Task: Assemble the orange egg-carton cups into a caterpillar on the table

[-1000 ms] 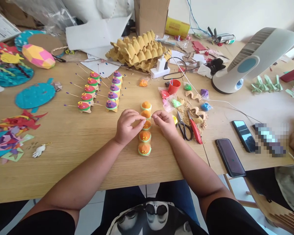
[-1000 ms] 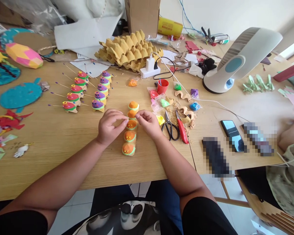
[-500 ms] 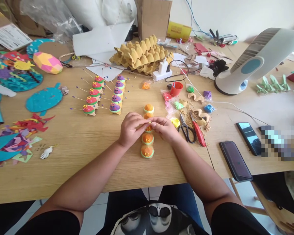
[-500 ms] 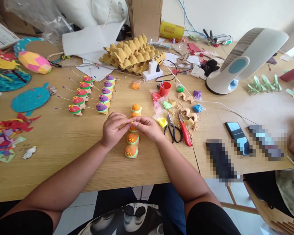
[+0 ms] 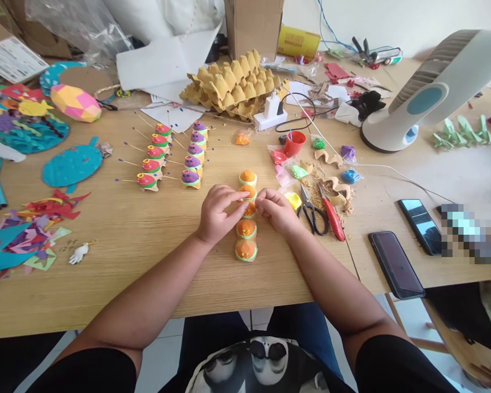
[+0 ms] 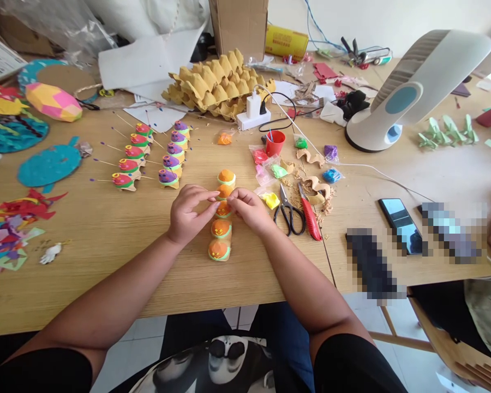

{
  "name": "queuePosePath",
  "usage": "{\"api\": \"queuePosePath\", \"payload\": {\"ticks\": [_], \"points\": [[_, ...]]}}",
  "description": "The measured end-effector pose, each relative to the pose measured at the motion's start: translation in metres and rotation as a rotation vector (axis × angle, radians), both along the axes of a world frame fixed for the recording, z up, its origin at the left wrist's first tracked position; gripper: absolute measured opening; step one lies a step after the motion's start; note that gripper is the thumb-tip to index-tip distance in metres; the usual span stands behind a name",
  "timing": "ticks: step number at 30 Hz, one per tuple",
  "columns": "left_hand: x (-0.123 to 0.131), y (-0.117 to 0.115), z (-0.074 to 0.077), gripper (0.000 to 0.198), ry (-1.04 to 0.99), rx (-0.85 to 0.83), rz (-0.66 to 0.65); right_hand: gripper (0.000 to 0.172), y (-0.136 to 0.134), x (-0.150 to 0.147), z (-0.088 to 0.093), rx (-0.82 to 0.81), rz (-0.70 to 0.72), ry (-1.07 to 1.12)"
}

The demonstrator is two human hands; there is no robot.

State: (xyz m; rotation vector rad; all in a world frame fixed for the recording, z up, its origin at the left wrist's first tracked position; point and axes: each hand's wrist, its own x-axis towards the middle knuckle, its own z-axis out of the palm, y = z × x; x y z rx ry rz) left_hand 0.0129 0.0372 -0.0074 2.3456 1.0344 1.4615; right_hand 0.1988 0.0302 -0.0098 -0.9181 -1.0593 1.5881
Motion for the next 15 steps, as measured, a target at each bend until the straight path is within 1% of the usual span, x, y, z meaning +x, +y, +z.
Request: {"api": "queuePosePath", "payload": {"ticks": [2,4,6,9,12,15], "points": [[-0.0002,-0.0001,0.0005,0.015,-0.007,-0.01,0.016,0.04,0.0003,0.0011,0.0005,0.022,-0.018,-0.078],[-0.0008,0.0002,-0.0002,0.014,-0.022,-0.018,0.034,0.042,0.0006,0.0012,0.0003,0.047,-0.035,-0.143],[-0.0012,0.0007,-0.0013,0.014,-0.044,-0.03,0.052,0.039,0.0011,0.0006,-0.0009,0.051,-0.051,-0.14],[-0.0014,0.0012,-0.0023,0.014,-0.064,-0.05,0.068,0.042,0.0022,0.0007,-0.0038,0.02,-0.055,-0.095],[-0.0011,0.0012,-0.0023,0.013,-0.073,-0.047,0.063,0.043,0.0033,0.0027,-0.0066,-0.022,-0.029,-0.116],[-0.0009,0.0011,-0.0025,0.012,-0.073,-0.053,0.056,0.041,0.0038,0.0039,-0.007,-0.011,-0.019,-0.107]]}}
